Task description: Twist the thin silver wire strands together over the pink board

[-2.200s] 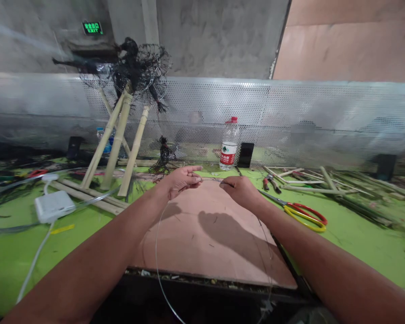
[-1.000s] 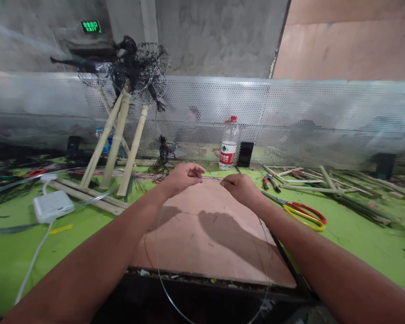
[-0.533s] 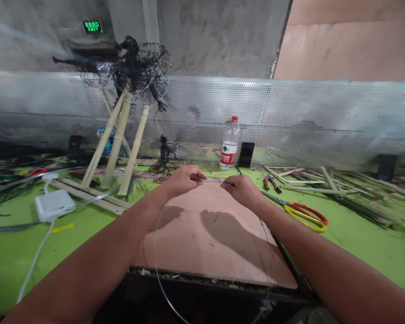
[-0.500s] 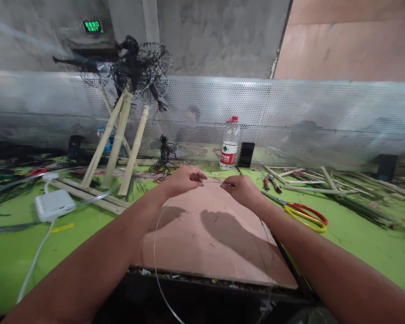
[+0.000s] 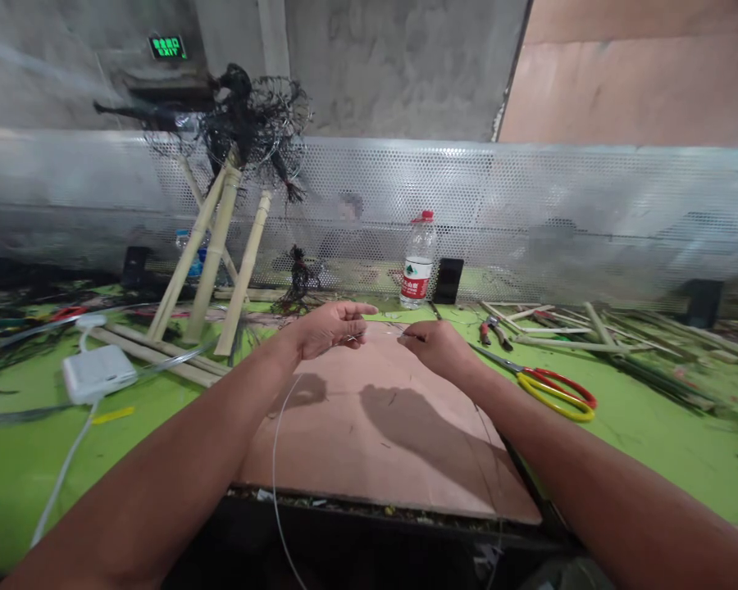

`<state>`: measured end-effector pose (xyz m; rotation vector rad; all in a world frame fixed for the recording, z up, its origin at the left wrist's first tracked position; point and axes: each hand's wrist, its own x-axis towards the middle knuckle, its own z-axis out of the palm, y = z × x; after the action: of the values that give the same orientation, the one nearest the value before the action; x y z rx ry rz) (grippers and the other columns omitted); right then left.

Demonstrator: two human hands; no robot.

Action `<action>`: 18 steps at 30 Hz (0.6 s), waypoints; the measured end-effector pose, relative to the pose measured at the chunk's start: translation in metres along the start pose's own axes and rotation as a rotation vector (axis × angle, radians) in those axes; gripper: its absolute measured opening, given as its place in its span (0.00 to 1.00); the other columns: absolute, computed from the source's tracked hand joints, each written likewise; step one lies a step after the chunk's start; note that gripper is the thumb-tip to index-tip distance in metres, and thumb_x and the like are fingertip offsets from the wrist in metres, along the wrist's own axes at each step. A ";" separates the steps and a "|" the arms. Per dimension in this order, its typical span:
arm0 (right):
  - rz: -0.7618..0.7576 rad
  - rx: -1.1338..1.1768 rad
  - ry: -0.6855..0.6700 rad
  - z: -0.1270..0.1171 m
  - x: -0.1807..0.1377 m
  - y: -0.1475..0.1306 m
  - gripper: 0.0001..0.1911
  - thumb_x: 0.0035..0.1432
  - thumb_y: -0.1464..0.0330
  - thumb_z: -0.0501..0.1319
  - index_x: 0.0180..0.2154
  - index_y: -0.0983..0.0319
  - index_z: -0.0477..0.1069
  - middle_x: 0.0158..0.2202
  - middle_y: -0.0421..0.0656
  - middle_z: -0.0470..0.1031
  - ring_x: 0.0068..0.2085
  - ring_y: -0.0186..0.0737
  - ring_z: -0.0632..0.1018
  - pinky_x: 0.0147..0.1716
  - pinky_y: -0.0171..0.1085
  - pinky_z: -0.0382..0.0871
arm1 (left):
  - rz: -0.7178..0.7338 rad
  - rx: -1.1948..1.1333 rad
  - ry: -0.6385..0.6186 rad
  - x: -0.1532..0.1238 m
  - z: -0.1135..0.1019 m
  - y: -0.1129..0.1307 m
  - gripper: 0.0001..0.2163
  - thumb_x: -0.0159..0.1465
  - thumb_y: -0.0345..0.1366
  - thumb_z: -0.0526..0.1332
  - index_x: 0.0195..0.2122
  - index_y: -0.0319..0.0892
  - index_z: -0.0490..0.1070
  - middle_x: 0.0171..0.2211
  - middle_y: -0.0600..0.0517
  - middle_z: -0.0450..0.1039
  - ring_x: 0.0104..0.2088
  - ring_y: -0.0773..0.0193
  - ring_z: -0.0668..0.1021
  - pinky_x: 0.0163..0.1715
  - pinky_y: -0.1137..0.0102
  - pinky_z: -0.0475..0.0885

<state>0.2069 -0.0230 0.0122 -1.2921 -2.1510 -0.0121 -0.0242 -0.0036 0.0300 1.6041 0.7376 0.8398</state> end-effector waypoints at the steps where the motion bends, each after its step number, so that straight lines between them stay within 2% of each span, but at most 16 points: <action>1: 0.001 0.003 0.000 0.000 0.000 0.000 0.15 0.54 0.60 0.53 0.28 0.60 0.74 0.22 0.40 0.70 0.23 0.32 0.64 0.22 0.31 0.51 | -0.011 0.013 0.006 0.000 0.000 -0.001 0.24 0.53 0.38 0.64 0.51 0.40 0.63 0.28 0.52 0.70 0.28 0.70 0.72 0.31 0.71 0.67; 3: 0.003 0.009 0.000 0.000 0.000 0.000 0.15 0.54 0.60 0.54 0.29 0.60 0.74 0.23 0.40 0.71 0.24 0.33 0.65 0.23 0.31 0.52 | -0.042 0.033 0.007 0.000 0.000 -0.002 0.23 0.51 0.39 0.65 0.48 0.40 0.66 0.30 0.51 0.70 0.26 0.72 0.70 0.27 0.73 0.65; 5: 0.010 0.010 -0.003 0.000 0.000 0.000 0.14 0.54 0.60 0.54 0.29 0.60 0.74 0.23 0.41 0.71 0.24 0.33 0.65 0.23 0.31 0.52 | -0.091 0.061 -0.013 0.000 -0.001 -0.002 0.20 0.50 0.41 0.66 0.42 0.37 0.70 0.30 0.50 0.70 0.22 0.74 0.68 0.22 0.75 0.62; 8: 0.020 0.006 -0.008 0.001 0.001 0.001 0.14 0.53 0.59 0.55 0.29 0.60 0.75 0.23 0.41 0.71 0.24 0.33 0.66 0.23 0.31 0.53 | -0.159 0.139 -0.041 0.000 -0.003 -0.002 0.16 0.49 0.44 0.65 0.29 0.35 0.71 0.25 0.51 0.69 0.19 0.74 0.65 0.17 0.75 0.58; 10: 0.017 0.003 -0.007 0.002 0.001 0.001 0.14 0.53 0.59 0.55 0.29 0.60 0.75 0.24 0.41 0.72 0.24 0.33 0.66 0.23 0.31 0.53 | -0.168 0.191 -0.058 0.000 -0.003 -0.003 0.16 0.49 0.45 0.65 0.25 0.36 0.69 0.20 0.53 0.66 0.17 0.74 0.64 0.16 0.75 0.58; 13: 0.011 -0.006 -0.006 0.003 0.001 0.002 0.13 0.52 0.60 0.56 0.29 0.60 0.75 0.25 0.41 0.73 0.25 0.33 0.67 0.24 0.32 0.53 | -0.135 0.260 -0.078 0.000 -0.001 -0.004 0.16 0.48 0.46 0.65 0.22 0.37 0.66 0.16 0.56 0.62 0.16 0.74 0.63 0.16 0.75 0.58; 18: 0.022 -0.007 -0.015 0.004 0.001 0.001 0.13 0.52 0.60 0.56 0.29 0.59 0.75 0.26 0.41 0.73 0.26 0.34 0.68 0.24 0.32 0.53 | -0.067 0.521 -0.050 0.000 0.003 -0.002 0.14 0.49 0.46 0.63 0.22 0.39 0.66 0.18 0.55 0.64 0.17 0.72 0.66 0.17 0.75 0.60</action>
<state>0.2057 -0.0206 0.0095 -1.3238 -2.1512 -0.0005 -0.0216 -0.0046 0.0280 2.0363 1.0254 0.5811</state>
